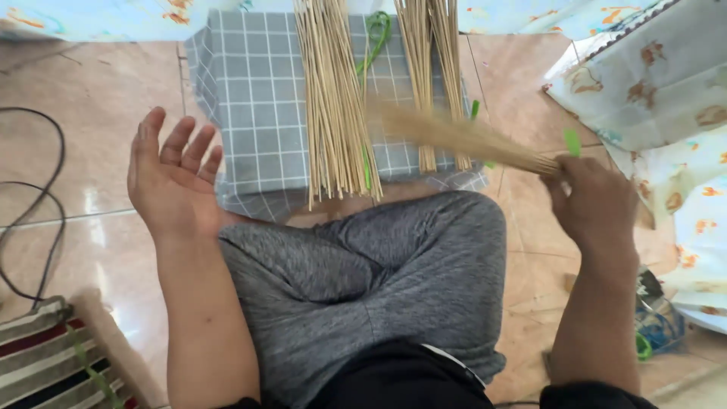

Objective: Gathering thin wooden sticks into bundles and securing them by tying green plastic strips around them while sitting on the floor.

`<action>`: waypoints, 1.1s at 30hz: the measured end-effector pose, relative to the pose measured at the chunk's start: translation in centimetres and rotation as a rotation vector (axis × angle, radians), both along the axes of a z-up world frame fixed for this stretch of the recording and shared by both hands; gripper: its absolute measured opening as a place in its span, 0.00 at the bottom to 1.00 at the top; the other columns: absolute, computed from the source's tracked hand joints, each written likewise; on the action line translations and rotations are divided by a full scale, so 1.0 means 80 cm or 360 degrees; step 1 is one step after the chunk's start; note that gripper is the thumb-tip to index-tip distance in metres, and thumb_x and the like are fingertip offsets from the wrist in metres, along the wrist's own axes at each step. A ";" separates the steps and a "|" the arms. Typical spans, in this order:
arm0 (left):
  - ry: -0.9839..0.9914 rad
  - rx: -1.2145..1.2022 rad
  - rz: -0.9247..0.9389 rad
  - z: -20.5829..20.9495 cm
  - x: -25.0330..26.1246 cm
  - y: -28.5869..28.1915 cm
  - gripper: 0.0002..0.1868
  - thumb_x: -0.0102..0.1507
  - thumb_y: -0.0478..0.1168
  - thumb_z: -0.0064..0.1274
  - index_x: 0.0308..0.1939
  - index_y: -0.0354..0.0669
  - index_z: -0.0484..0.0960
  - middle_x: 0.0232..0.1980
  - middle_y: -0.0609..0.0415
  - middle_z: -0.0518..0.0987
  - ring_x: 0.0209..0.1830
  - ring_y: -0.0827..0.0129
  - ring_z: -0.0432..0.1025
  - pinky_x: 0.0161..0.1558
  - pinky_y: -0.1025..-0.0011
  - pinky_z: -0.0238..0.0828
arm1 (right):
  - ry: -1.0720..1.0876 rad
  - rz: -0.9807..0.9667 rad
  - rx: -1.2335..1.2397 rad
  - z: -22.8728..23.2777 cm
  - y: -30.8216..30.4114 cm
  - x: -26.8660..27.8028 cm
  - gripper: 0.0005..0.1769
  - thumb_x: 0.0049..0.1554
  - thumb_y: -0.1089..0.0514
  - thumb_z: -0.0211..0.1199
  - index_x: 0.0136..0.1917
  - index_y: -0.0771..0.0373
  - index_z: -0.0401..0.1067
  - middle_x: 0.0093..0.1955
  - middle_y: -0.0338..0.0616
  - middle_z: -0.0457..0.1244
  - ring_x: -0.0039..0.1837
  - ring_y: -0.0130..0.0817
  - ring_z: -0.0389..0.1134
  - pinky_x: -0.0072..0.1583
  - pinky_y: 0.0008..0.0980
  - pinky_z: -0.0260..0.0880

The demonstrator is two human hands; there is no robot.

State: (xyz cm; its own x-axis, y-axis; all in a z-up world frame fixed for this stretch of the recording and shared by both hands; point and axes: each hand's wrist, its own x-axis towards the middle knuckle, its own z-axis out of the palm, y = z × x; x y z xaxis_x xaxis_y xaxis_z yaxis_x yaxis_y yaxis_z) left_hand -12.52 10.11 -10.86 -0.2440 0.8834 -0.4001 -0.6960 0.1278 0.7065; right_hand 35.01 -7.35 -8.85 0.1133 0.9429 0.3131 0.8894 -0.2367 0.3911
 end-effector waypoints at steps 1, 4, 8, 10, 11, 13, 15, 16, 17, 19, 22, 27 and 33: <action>-0.0009 -0.0005 -0.0004 -0.012 0.003 0.002 0.26 0.62 0.49 0.52 0.63 0.45 0.76 0.49 0.53 0.80 0.46 0.70 0.79 0.42 0.76 0.77 | -0.0009 -0.0004 -0.0005 -0.010 -0.006 -0.001 0.13 0.64 0.47 0.70 0.58 0.54 0.79 0.46 0.41 0.71 0.42 0.44 0.71 0.44 0.40 0.69; 0.0124 0.0080 -0.0107 -0.041 0.018 0.015 0.23 0.67 0.48 0.48 0.65 0.48 0.72 0.46 0.56 0.79 0.42 0.72 0.77 0.42 0.76 0.76 | 0.0462 -0.0263 -0.0252 -0.029 -0.002 -0.017 0.24 0.60 0.35 0.63 0.52 0.56 0.78 0.34 0.42 0.68 0.34 0.44 0.69 0.40 0.41 0.68; 0.0507 0.0125 -0.0391 -0.075 0.049 0.013 0.19 0.71 0.41 0.49 0.67 0.53 0.67 0.45 0.55 0.82 0.39 0.68 0.83 0.38 0.75 0.85 | 0.1350 -0.0469 -0.0144 -0.016 0.036 -0.077 0.35 0.56 0.42 0.67 0.72 0.57 0.70 0.46 0.60 0.70 0.52 0.57 0.73 0.55 0.53 0.70; 0.0690 0.0199 -0.0496 -0.083 0.061 0.013 0.21 0.72 0.40 0.49 0.68 0.49 0.65 0.47 0.52 0.81 0.40 0.67 0.82 0.39 0.74 0.85 | 0.1524 -0.0476 -0.0121 -0.007 0.067 -0.094 0.41 0.55 0.47 0.66 0.79 0.54 0.63 0.52 0.64 0.70 0.56 0.58 0.72 0.59 0.54 0.70; 0.0794 0.0257 -0.0530 -0.088 0.067 0.010 0.22 0.71 0.39 0.51 0.68 0.47 0.66 0.46 0.51 0.80 0.40 0.67 0.82 0.40 0.73 0.84 | 0.1490 -0.0393 -0.0087 -0.007 0.078 -0.099 0.39 0.56 0.46 0.64 0.78 0.58 0.65 0.53 0.66 0.69 0.57 0.62 0.71 0.59 0.57 0.68; 0.0907 0.0307 -0.0570 -0.097 0.076 0.007 0.23 0.70 0.39 0.53 0.68 0.45 0.66 0.45 0.49 0.80 0.39 0.66 0.81 0.40 0.72 0.82 | 0.1465 -0.0316 -0.0060 -0.013 0.103 -0.104 0.37 0.57 0.45 0.62 0.76 0.61 0.67 0.53 0.67 0.69 0.58 0.66 0.70 0.59 0.60 0.67; 0.1054 0.0378 -0.0582 -0.101 0.083 0.008 0.23 0.69 0.39 0.56 0.67 0.43 0.69 0.44 0.47 0.78 0.37 0.67 0.81 0.36 0.74 0.80 | 0.1462 -0.0272 0.0134 -0.021 0.131 -0.106 0.33 0.58 0.48 0.60 0.74 0.62 0.69 0.51 0.61 0.68 0.56 0.60 0.71 0.58 0.54 0.68; 0.1063 0.0379 -0.0584 -0.097 0.086 0.007 0.23 0.69 0.39 0.56 0.67 0.43 0.69 0.44 0.47 0.78 0.37 0.67 0.81 0.36 0.74 0.80 | 0.1471 -0.0272 0.0136 -0.028 0.144 -0.102 0.33 0.58 0.48 0.60 0.74 0.62 0.69 0.51 0.61 0.68 0.56 0.60 0.71 0.58 0.54 0.68; 0.1151 0.0363 -0.0633 -0.093 0.089 0.005 0.24 0.69 0.39 0.56 0.68 0.40 0.67 0.44 0.46 0.78 0.38 0.67 0.80 0.38 0.72 0.80 | 0.1442 -0.0225 0.0186 -0.035 0.156 -0.098 0.32 0.59 0.47 0.61 0.73 0.64 0.69 0.49 0.63 0.68 0.57 0.64 0.70 0.58 0.57 0.67; 0.1249 0.0340 -0.0693 -0.091 0.091 0.003 0.26 0.69 0.40 0.55 0.69 0.38 0.66 0.45 0.45 0.78 0.39 0.68 0.80 0.40 0.70 0.79 | 0.1426 -0.0189 0.0231 -0.055 0.174 -0.092 0.32 0.61 0.45 0.61 0.72 0.66 0.70 0.48 0.65 0.68 0.58 0.68 0.69 0.57 0.61 0.66; 0.1385 0.0329 -0.0761 -0.096 0.094 0.006 0.27 0.70 0.41 0.56 0.70 0.39 0.66 0.46 0.47 0.78 0.40 0.68 0.80 0.39 0.70 0.77 | 0.1361 -0.0287 0.0086 -0.081 0.184 -0.091 0.33 0.58 0.46 0.63 0.72 0.63 0.70 0.48 0.62 0.69 0.56 0.64 0.72 0.56 0.60 0.69; 0.1885 0.0156 -0.0815 -0.096 0.105 0.003 0.26 0.65 0.47 0.62 0.65 0.48 0.75 0.46 0.53 0.83 0.43 0.64 0.80 0.40 0.66 0.77 | 0.1162 0.0080 0.0466 -0.129 0.156 -0.100 0.24 0.56 0.57 0.65 0.64 0.66 0.76 0.53 0.57 0.61 0.56 0.63 0.67 0.55 0.56 0.70; 0.2544 0.0363 -0.0881 -0.088 0.124 0.019 0.25 0.64 0.50 0.61 0.58 0.35 0.81 0.45 0.40 0.81 0.45 0.40 0.79 0.43 0.45 0.76 | 0.1001 0.0788 0.0956 -0.095 0.144 -0.162 0.11 0.61 0.70 0.57 0.56 0.67 0.77 0.41 0.43 0.60 0.41 0.39 0.63 0.45 0.35 0.65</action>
State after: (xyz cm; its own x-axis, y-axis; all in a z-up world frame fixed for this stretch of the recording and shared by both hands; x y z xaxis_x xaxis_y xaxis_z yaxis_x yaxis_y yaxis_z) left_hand -2.60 11.65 -17.87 0.0858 0.9947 0.0572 0.7603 -0.1025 0.6414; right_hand 22.03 4.17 -16.42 0.0592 0.6336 0.7714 0.9453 0.2126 -0.2472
